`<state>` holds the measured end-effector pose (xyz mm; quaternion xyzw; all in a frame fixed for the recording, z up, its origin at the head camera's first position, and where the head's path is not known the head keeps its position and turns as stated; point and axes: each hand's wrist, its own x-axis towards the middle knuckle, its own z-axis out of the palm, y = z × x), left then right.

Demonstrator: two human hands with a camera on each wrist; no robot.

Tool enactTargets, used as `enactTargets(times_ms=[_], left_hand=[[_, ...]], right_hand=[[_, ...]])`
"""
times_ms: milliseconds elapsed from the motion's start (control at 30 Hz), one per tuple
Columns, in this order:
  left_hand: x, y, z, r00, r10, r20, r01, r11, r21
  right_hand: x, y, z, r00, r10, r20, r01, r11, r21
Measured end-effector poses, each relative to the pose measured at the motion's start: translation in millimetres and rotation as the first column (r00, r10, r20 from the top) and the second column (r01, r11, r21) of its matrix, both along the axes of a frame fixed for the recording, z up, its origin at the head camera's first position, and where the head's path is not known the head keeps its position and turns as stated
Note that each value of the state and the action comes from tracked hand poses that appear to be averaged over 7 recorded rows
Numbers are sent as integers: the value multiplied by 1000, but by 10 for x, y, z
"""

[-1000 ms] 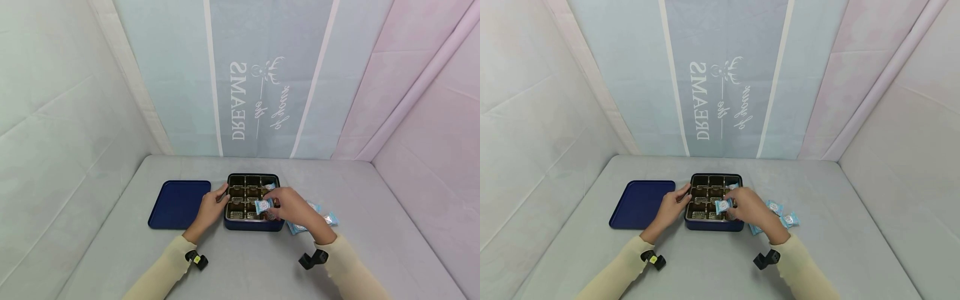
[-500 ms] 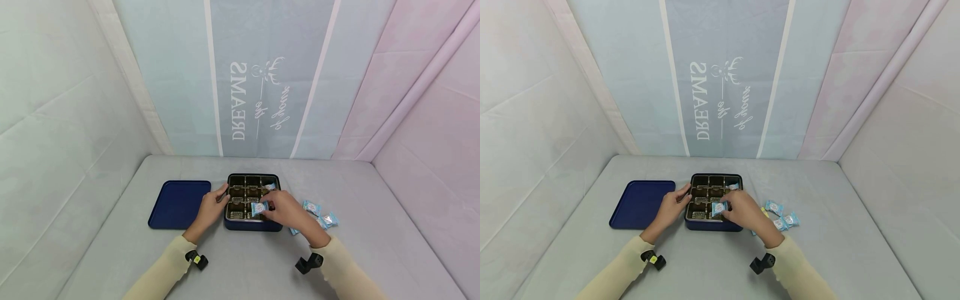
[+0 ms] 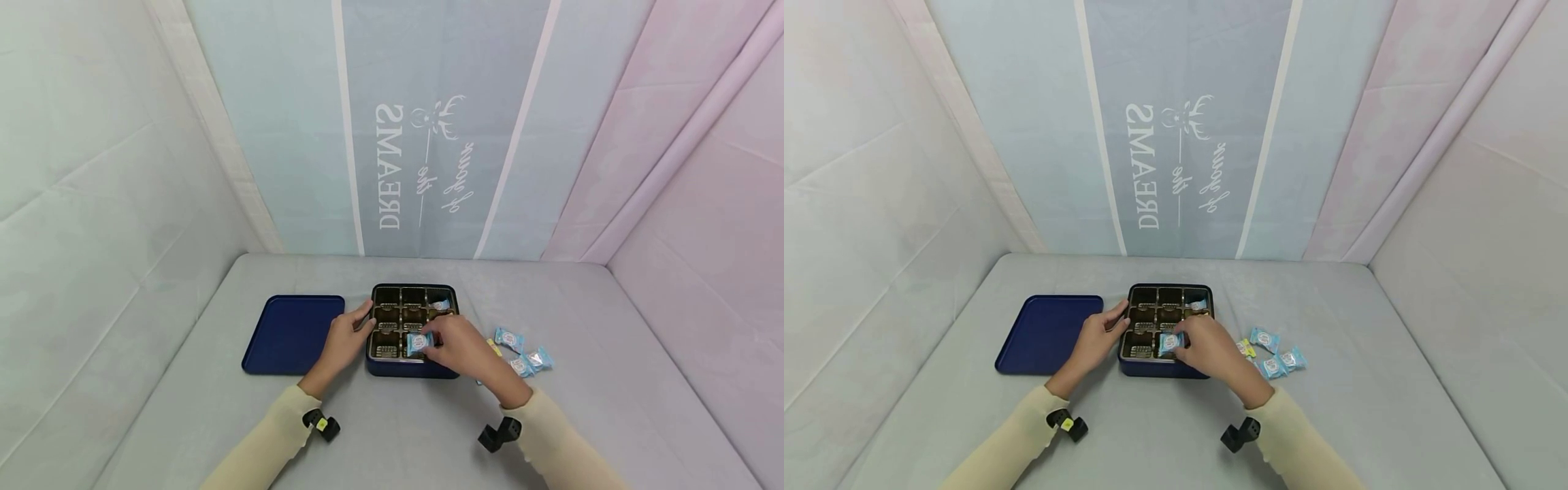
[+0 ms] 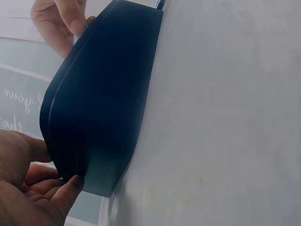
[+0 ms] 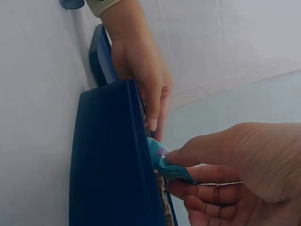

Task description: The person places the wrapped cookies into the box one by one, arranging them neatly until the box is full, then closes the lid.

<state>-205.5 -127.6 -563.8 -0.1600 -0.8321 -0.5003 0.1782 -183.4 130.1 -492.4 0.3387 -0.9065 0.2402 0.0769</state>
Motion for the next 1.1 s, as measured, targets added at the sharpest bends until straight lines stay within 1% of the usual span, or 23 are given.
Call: enactTargets(times_ms=[400, 500, 667, 933, 1100], left_hand=[[6, 9, 8, 1000, 7, 8, -7, 1000, 4], [8, 11, 11, 1000, 10, 10, -10, 1000, 4], [6, 9, 10, 1000, 8, 16, -9, 1000, 8], [7, 10, 5, 1000, 9, 22, -9, 1000, 6], [5, 11, 2, 1000, 10, 21, -11, 1000, 5]], right_hand=[[-42, -45, -96, 999, -22, -27, 22, 1000, 2], [-44, -59, -113, 999, -34, -33, 35, 999, 16], [-29, -81, -134, 999, -45, -25, 46, 998, 37], [-12, -114, -168, 995, -71, -65, 75, 994, 73], [-1, -135, -169, 994, -85, -65, 90, 993, 80]])
